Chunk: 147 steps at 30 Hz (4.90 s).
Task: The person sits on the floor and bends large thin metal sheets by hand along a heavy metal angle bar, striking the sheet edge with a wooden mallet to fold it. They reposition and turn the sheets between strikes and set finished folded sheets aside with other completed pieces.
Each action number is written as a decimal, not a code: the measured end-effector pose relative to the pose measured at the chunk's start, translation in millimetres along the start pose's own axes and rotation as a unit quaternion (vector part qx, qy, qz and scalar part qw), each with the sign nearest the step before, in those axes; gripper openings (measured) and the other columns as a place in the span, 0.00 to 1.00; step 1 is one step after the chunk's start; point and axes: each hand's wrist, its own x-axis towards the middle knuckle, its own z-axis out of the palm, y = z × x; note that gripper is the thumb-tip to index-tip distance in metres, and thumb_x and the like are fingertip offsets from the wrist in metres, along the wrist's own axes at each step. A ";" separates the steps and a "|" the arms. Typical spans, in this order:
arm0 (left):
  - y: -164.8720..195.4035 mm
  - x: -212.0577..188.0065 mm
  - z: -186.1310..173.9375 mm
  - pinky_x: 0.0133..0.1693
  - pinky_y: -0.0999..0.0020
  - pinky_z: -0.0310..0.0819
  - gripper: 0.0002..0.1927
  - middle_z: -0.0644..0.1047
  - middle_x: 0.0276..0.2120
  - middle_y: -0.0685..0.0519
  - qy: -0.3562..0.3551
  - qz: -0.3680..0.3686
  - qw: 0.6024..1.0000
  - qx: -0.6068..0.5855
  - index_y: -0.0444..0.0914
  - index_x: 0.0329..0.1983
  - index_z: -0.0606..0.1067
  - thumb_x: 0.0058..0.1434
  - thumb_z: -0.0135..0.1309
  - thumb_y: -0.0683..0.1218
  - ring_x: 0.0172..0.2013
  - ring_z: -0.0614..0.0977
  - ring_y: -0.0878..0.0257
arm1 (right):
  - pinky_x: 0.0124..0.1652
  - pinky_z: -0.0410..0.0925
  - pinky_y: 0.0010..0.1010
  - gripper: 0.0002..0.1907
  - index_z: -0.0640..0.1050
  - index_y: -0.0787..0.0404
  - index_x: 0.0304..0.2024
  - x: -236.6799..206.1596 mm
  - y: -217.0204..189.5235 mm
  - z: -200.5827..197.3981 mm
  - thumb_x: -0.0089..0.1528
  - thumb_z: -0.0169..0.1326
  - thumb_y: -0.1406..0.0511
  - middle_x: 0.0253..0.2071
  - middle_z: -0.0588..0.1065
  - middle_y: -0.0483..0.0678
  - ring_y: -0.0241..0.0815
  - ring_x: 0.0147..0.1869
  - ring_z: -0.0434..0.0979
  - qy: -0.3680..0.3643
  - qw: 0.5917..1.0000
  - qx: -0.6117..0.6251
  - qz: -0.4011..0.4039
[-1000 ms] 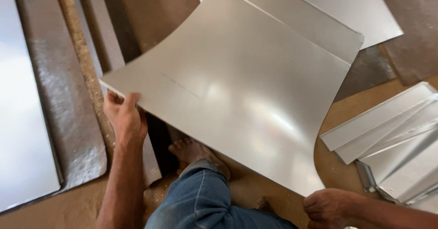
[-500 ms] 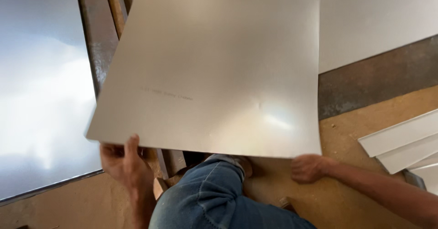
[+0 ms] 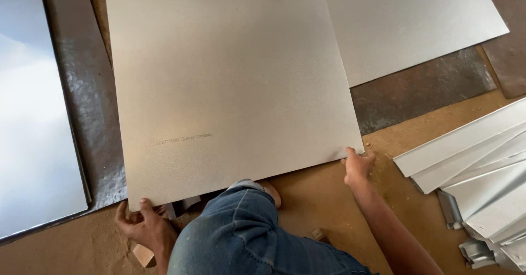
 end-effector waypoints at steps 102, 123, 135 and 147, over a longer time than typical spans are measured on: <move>-88.6 -83.8 -49.6 0.26 0.68 0.68 0.27 0.69 0.33 0.52 -0.141 -0.047 0.972 -0.182 0.46 0.77 0.55 0.77 0.44 0.49 0.25 0.69 0.65 | 0.38 0.73 0.40 0.18 0.76 0.57 0.33 -273.7 -121.9 393.2 0.50 0.72 0.61 0.38 0.74 0.46 0.49 0.48 0.76 -0.492 0.026 -0.413 -0.766; -84.7 -65.2 -63.5 0.31 0.44 0.69 0.38 0.76 0.33 0.29 -0.386 -0.364 0.846 0.049 0.55 0.84 0.46 0.74 0.45 0.46 0.28 0.75 0.35 | 0.49 0.76 0.40 0.18 0.74 0.56 0.40 -274.5 -136.4 379.8 0.57 0.68 0.57 0.48 0.74 0.49 0.50 0.58 0.75 -0.576 0.078 -0.353 -0.733; 36.4 187.7 181.1 0.22 0.52 0.72 0.32 0.78 0.24 0.41 -0.307 0.004 0.946 0.107 0.51 0.77 0.45 0.73 0.40 0.52 0.19 0.78 0.52 | 0.58 0.66 0.51 0.37 0.70 0.74 0.61 -254.0 -266.7 620.2 0.60 0.59 0.52 0.63 0.67 0.67 0.61 0.65 0.69 -0.231 0.574 -0.405 -0.673; 122.6 341.7 395.3 0.16 0.67 0.74 0.25 0.81 0.31 0.45 -0.297 0.126 0.946 -0.042 0.49 0.74 0.45 0.78 0.34 0.47 0.18 0.81 0.60 | 0.41 0.80 0.42 0.17 0.77 0.83 0.48 -232.6 -254.8 661.6 0.60 0.58 0.73 0.46 0.75 0.80 0.68 0.49 0.83 -0.149 0.418 -0.399 -0.802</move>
